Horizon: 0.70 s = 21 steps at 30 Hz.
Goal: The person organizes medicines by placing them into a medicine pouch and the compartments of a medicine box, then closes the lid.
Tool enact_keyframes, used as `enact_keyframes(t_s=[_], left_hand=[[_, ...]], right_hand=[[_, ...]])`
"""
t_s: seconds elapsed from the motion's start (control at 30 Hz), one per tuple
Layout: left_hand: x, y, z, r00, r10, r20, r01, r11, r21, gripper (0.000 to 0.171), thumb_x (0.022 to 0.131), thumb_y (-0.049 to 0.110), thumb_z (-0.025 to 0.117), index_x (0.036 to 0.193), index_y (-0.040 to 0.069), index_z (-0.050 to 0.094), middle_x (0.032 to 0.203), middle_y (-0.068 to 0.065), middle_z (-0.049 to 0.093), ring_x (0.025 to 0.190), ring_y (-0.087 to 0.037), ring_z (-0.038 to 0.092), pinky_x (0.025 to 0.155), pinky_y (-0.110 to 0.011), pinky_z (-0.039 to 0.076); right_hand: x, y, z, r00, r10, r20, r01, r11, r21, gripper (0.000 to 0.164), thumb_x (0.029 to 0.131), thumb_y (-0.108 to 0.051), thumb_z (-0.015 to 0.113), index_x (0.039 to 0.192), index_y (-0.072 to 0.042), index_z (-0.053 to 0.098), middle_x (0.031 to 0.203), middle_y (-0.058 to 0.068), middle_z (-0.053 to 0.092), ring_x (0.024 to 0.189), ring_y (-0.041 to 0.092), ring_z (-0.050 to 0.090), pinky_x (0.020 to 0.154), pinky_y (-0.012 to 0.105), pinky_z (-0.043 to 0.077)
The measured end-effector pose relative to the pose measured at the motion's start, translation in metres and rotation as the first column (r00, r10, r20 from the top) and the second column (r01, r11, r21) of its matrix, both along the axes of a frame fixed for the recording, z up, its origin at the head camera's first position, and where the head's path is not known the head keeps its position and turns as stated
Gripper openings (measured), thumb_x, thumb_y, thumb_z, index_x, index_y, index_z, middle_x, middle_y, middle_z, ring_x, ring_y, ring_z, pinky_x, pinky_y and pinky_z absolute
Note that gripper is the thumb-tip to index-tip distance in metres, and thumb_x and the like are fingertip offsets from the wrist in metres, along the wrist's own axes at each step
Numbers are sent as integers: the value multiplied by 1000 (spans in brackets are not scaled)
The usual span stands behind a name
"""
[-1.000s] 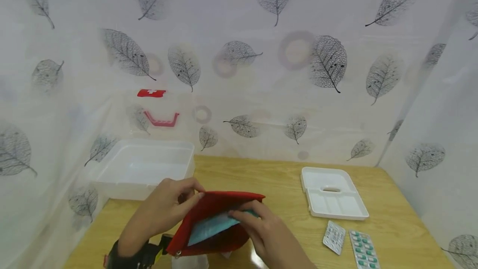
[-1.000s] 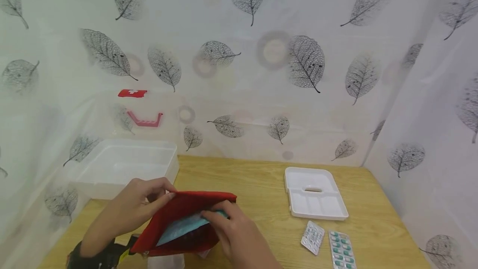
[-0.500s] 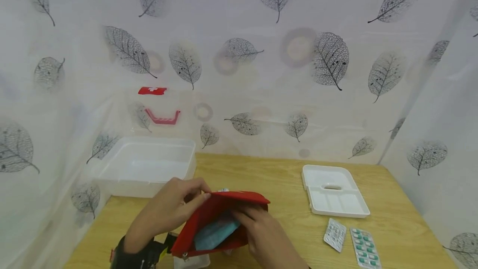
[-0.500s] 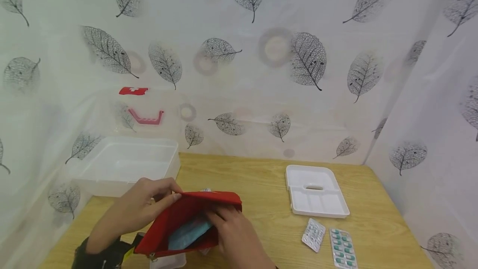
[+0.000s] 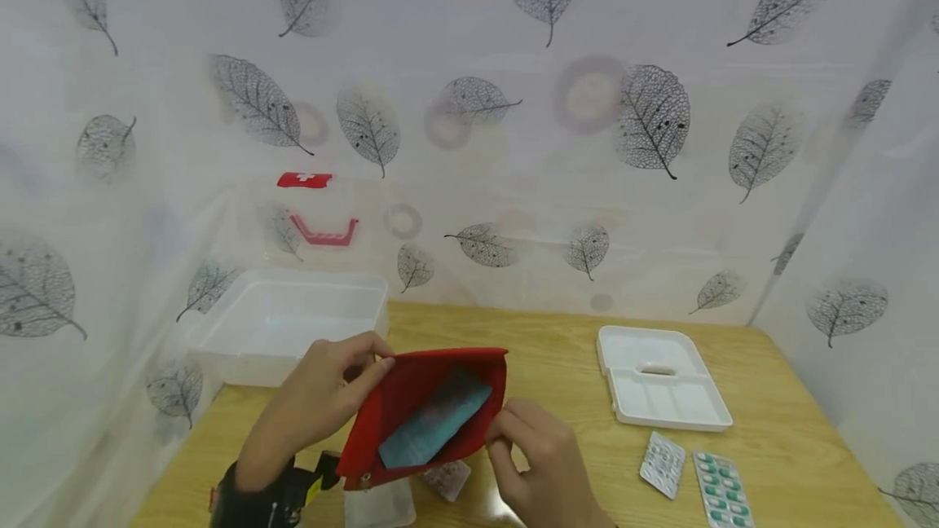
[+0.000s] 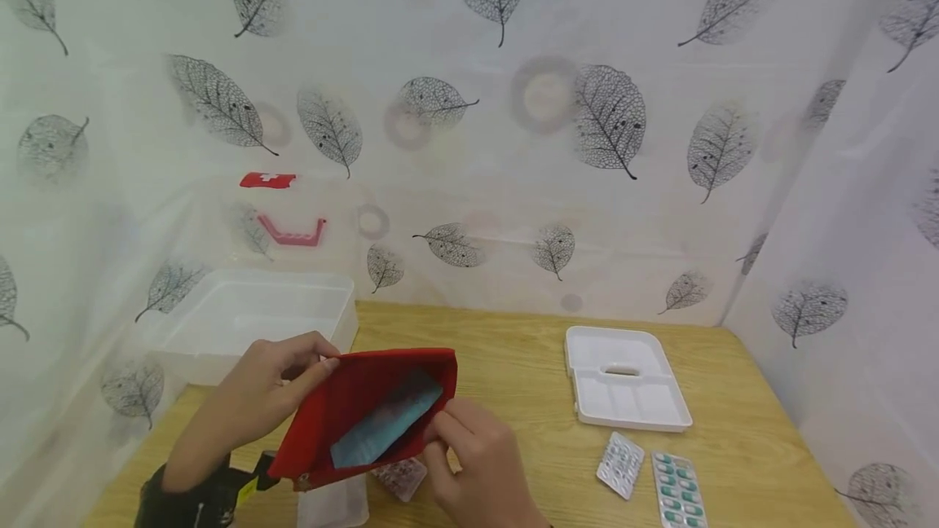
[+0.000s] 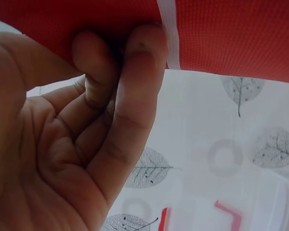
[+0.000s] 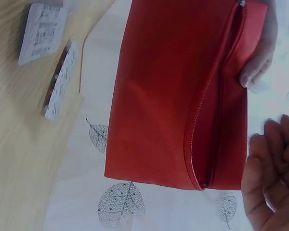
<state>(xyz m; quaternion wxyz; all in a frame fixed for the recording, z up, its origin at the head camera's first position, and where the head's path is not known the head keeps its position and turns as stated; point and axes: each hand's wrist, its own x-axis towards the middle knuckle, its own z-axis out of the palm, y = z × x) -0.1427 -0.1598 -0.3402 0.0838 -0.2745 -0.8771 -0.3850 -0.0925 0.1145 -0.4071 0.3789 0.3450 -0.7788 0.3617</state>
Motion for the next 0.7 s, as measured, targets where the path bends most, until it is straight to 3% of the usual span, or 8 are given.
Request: enact_keyframes(t_s=[0.1,0.23,0.5,0.57,0.7], left_hand=[[0,-4,1,999,35,-3,-35,999,-4,8,99,10,65,99,15,71,62,19,56,59,-1,53,59,-24,48],[-2,-6,3,994,113,-6,-113,993,-12,8,99,11,65,101,14,71,61,16,56,54,-3,50,56,-24,45],[-3,-4,5,969,248,8,-248,969,13,8,100,15,63,101,15,71,64,14,62,59,-6,57,60,-26,48],[-3,-5,5,965,263,7,-263,965,11,7,100,15,63,100,15,71,63,14,61,58,-7,56,60,-26,47],[-3,-7,5,959,283,10,-283,959,19,7,99,14,64,100,15,70,64,14,61,58,-8,56,60,-26,46]], right_hand=[[0,0,-2,999,-10,40,11,1000,-28,32,69,8,58,69,-24,53,66,-16,45,62,-8,40,56,5,34],[0,-3,-7,987,-58,152,54,998,31,36,71,8,58,67,-27,49,62,-19,41,57,-9,36,52,5,30],[-8,-13,-37,909,-198,368,106,961,255,23,77,-2,67,77,-25,64,75,-21,56,69,-10,51,59,11,41],[-10,-16,-45,899,-211,385,99,952,289,20,77,-3,67,80,-22,66,76,-19,57,69,-8,51,59,13,42],[-12,-21,-59,904,-240,353,87,913,398,15,77,-8,70,86,-20,70,80,-14,59,70,-1,52,58,17,42]])
